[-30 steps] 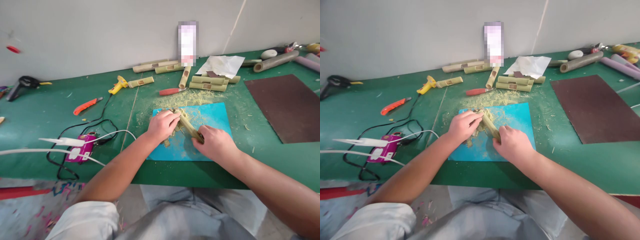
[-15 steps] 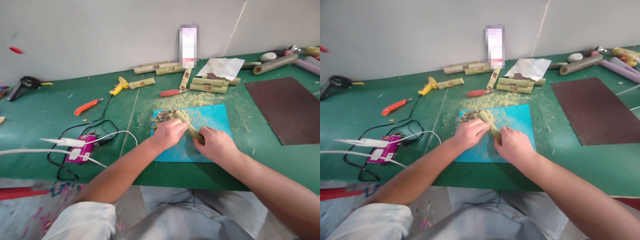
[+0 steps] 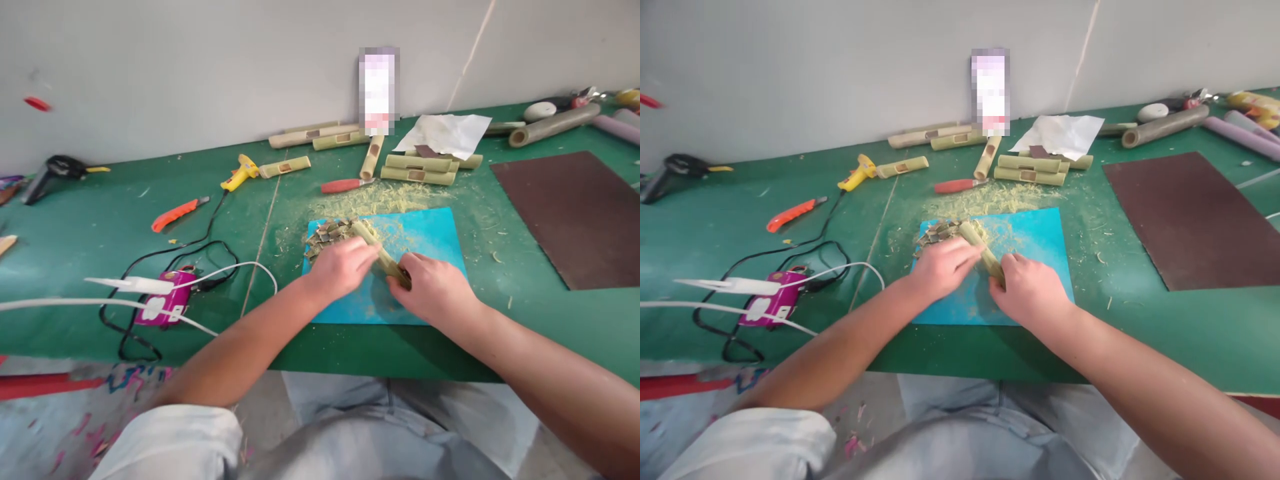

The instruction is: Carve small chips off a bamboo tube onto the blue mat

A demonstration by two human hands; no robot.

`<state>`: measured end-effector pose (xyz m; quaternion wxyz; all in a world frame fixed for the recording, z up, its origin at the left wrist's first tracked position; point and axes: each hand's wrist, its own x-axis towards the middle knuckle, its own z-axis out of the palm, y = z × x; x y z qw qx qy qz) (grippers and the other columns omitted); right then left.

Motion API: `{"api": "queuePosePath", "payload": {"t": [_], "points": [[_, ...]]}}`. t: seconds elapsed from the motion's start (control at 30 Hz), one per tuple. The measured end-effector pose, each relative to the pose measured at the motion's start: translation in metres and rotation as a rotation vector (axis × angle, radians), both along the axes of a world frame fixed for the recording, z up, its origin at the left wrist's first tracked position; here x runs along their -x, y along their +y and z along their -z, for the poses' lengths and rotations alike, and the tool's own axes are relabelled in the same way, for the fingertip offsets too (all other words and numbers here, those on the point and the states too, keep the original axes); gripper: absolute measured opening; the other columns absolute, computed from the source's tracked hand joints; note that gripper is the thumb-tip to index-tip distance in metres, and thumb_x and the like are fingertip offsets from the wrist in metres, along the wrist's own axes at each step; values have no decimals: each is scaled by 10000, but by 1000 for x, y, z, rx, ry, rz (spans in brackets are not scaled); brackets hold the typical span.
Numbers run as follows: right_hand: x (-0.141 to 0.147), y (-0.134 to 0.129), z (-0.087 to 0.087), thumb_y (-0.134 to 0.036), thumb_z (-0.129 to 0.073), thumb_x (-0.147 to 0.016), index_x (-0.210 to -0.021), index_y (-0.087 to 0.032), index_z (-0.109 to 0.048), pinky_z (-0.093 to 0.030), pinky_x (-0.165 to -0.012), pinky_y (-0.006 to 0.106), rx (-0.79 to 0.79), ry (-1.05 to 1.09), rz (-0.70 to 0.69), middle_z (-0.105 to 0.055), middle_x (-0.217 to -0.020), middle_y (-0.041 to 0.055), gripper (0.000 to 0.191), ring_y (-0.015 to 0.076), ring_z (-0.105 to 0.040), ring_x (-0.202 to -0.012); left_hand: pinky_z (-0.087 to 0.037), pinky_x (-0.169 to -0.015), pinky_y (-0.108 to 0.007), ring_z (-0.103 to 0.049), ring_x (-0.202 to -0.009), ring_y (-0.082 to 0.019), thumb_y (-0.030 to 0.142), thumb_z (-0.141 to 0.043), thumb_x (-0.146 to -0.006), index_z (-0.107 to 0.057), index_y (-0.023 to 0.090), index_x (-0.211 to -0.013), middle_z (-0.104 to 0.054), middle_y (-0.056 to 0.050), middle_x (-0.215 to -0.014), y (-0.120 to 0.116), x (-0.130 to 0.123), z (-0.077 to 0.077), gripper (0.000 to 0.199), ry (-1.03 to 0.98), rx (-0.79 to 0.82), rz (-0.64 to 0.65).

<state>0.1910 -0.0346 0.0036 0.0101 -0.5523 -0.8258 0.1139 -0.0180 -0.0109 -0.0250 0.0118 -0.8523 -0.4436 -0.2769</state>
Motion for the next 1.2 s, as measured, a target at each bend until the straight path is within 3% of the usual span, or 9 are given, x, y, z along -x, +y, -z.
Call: {"api": "queuePosePath", "payload": {"t": [0.17,0.27,0.33,0.43,0.57,0.7,0.83,1.0,1.2], "points": [[-1,0,0,-372,-500,-868,-828,-199,-573,-216,-551,299,-6,4,11,-669,-828,31,192,157,-576,-654,-495,-623,-236,-632,-706,-140,283,-471,-993,-717,138,-1061,-674,-65,-793,-4,-5,-1,294,-9,-52,-87],[-1,0,-1,-361,-507,-863,-828,-198,-576,-220,-553,299,18,-2,8,-673,-839,34,180,156,-577,-658,-503,-629,-228,-644,-730,-137,300,-450,-1002,-702,166,-1098,-668,-53,-798,-7,-7,0,302,20,0,54],[-1,1,-2,-367,-502,-867,-826,-199,-577,-225,-556,299,18,3,11,-673,-838,35,188,157,-577,-660,-513,-660,-229,-653,-770,-136,298,-446,-1006,-700,170,-1093,-679,-58,-844,-8,-8,1,297,10,24,77],[0,0,-2,-389,-501,-869,-820,-201,-575,-225,-554,298,11,7,26,-669,-829,31,208,157,-576,-657,-498,-646,-239,-634,-729,-138,295,-449,-1005,-703,145,-1066,-672,-64,-810,-7,-6,1,302,3,-71,-85],[0,0,-2,-370,-507,-862,-815,-198,-569,-226,-556,297,25,3,2,-669,-829,31,188,160,-581,-666,-472,-602,-224,-626,-703,-133,300,-430,-1011,-699,157,-1068,-649,-42,-748,-10,-7,1,310,77,-48,60],[0,0,-2,-386,-503,-870,-820,-199,-565,-224,-554,298,11,4,12,-665,-819,26,203,161,-582,-665,-481,-621,-226,-612,-691,-127,295,-427,-1012,-702,142,-1056,-655,-55,-769,-10,-7,0,317,53,-124,-68],[0,0,-2,-380,-518,-862,-822,-199,-569,-226,-554,298,22,7,2,-671,-834,29,192,158,-582,-666,-467,-589,-212,-612,-668,-120,300,-440,-1010,-697,149,-1089,-638,-39,-717,-10,-5,0,308,84,-59,26],[0,0,-2,-376,-513,-870,-818,-198,-575,-229,-557,299,14,7,13,-670,-826,34,195,157,-578,-661,-517,-662,-239,-657,-731,-138,263,-492,-985,-695,141,-1073,-702,-59,-816,-3,1,-1,253,19,-90,-54],[0,0,-2,-380,-510,-870,-810,-199,-566,-224,-553,301,19,17,11,-665,-820,28,199,158,-577,-656,-531,-714,-230,-682,-778,-131,235,-540,-962,-694,157,-1013,-735,-45,-893,-5,1,-6,181,-45,-79,-40]]}}
